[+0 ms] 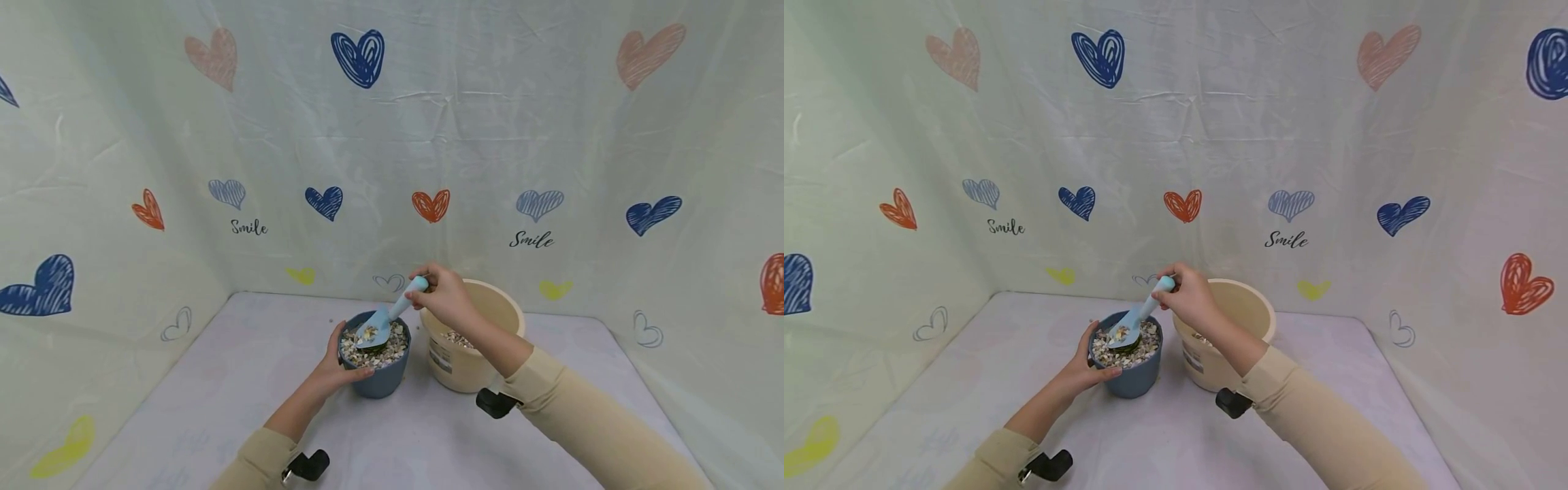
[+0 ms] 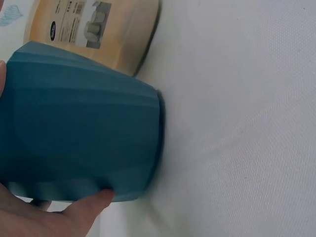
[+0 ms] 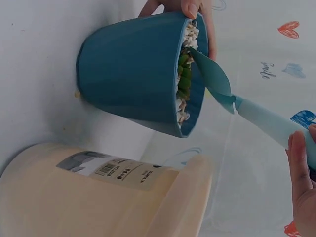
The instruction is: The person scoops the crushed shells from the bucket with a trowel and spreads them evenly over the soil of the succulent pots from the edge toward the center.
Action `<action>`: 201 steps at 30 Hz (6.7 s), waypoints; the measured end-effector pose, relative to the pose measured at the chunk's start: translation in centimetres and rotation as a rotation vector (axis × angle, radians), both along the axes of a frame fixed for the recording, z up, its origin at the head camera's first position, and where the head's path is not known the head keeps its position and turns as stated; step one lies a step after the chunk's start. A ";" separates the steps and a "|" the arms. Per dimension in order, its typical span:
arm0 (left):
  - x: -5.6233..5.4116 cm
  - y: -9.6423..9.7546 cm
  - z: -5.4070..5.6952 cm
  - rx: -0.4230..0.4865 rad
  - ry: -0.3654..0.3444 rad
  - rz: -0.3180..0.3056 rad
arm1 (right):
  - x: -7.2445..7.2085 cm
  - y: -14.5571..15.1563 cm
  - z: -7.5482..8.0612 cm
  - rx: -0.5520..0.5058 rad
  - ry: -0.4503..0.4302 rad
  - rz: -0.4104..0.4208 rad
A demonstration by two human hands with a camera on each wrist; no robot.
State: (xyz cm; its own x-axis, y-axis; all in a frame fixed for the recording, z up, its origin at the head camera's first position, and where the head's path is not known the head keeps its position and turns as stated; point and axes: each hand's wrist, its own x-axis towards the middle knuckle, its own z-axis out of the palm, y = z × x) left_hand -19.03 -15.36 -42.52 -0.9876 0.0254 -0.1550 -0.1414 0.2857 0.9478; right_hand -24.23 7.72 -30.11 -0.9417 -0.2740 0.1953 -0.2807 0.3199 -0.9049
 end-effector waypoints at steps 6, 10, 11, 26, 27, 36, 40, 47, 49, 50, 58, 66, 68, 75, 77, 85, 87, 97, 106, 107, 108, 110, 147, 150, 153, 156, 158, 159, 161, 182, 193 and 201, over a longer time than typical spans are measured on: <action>0.1 0.1 -0.2 -0.017 0.016 0.017 | 0.3 0.1 0.4 0.031 -0.003 0.018; 0.0 0.3 -0.4 0.000 0.029 0.029 | 0.4 -0.1 0.6 0.035 -0.008 0.015; 0.0 0.3 -0.4 0.008 0.034 0.030 | 0.4 -0.1 0.6 0.031 -0.010 0.011; 0.9 1.2 -0.6 0.033 0.066 0.096 | -0.4 -1.0 0.4 0.002 0.001 -0.030; 1.0 1.2 -0.6 0.036 0.071 0.097 | -0.4 -1.0 0.4 0.004 0.008 -0.026; 1.0 1.7 -0.9 0.009 0.093 0.111 | -0.2 -0.3 0.7 0.030 0.051 -0.024; 0.8 1.4 -0.4 -0.048 0.110 0.100 | -0.1 0.3 0.8 0.016 0.054 -0.024; 0.5 1.0 2.0 -0.152 0.231 0.066 | 0.1 2.2 1.0 -0.031 0.044 -0.049; 0.4 1.2 2.9 -0.165 0.273 0.063 | 0.1 3.0 1.2 -0.034 0.046 -0.062; 0.4 1.4 3.4 -0.171 0.297 0.064 | 0.1 3.5 1.2 -0.038 0.047 -0.064; 0.6 4.7 6.3 -0.161 0.341 0.011 | 0.3 7.7 1.8 -0.047 0.110 -0.123; -0.1 8.8 7.1 -0.137 0.257 -0.047 | 1.1 12.2 2.2 -0.001 0.149 -0.229; -0.5 9.6 6.9 -0.127 0.248 -0.074 | 1.4 13.1 2.2 0.012 0.160 -0.250; -2.4 11.7 6.3 -0.102 0.225 -0.153 | 1.9 15.2 1.6 0.060 0.130 -0.288; -3.1 12.0 6.3 -0.078 0.217 -0.169 | 1.9 15.4 1.3 0.082 0.110 -0.297; -5.3 12.2 6.9 -0.022 0.041 -0.200 | 0.8 15.9 -0.8 0.148 0.070 -0.296; -5.4 12.1 7.0 -0.024 -0.003 -0.200 | 0.7 15.9 -1.4 0.175 0.062 -0.293; -5.8 12.0 6.3 -0.001 -0.012 -0.228 | 0.0 14.9 -3.5 0.310 0.090 -0.250; -5.5 12.2 6.6 -0.001 -0.022 -0.212 | -1.5 14.7 -4.8 0.334 0.082 -0.158; -5.5 12.2 6.6 -0.004 -0.022 -0.209 | -1.6 14.6 -4.9 0.338 0.079 -0.139; -5.6 12.2 6.6 -0.009 -0.023 -0.206 | -1.7 14.5 -5.0 0.343 0.078 -0.118; -5.6 12.2 6.5 -0.017 -0.023 -0.207 | -1.8 14.4 -5.1 0.357 0.072 -0.086; -5.4 12.2 5.9 -0.009 -0.027 -0.185 | -2.9 16.4 -5.8 0.118 -0.129 0.072; -5.5 12.2 5.8 -0.001 -0.026 -0.188 | -2.9 16.6 -5.9 0.081 -0.130 0.061; -5.5 12.2 5.7 -0.004 -0.027 -0.188 | -2.8 16.8 -6.2 0.046 -0.127 0.053; -5.5 12.2 5.7 -0.009 -0.024 -0.181 | -2.8 16.8 -6.5 0.013 -0.124 0.043; -5.5 12.2 5.6 -0.016 -0.025 -0.174 | -2.7 16.7 -6.6 -0.003 -0.126 0.030; -5.5 12.1 5.6 -0.017 -0.025 -0.173 | -2.7 16.6 -6.7 -0.006 -0.127 0.022; -5.4 12.1 5.6 -0.017 -0.019 -0.177 | -2.6 16.6 -6.8 -0.008 -0.128 0.002; -5.4 12.1 6.0 -0.012 -0.029 -0.162 | -1.6 16.8 -6.5 -0.107 -0.151 -0.102; -5.1 12.0 6.4 -0.046 -0.027 -0.145 | -0.9 17.1 -7.2 -0.237 -0.154 -0.173; -5.0 11.4 6.9 -0.118 -0.006 -0.186 | -0.6 17.3 -7.3 -0.400 -0.173 -0.182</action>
State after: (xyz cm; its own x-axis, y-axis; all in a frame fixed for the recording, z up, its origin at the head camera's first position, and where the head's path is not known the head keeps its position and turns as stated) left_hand -24.00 -3.91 -35.60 -0.9666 0.1885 -0.1738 -0.0816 0.4164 0.9055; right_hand -24.78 24.99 -37.42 -0.9955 -0.0366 0.0876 -0.0864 -0.0338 -0.9957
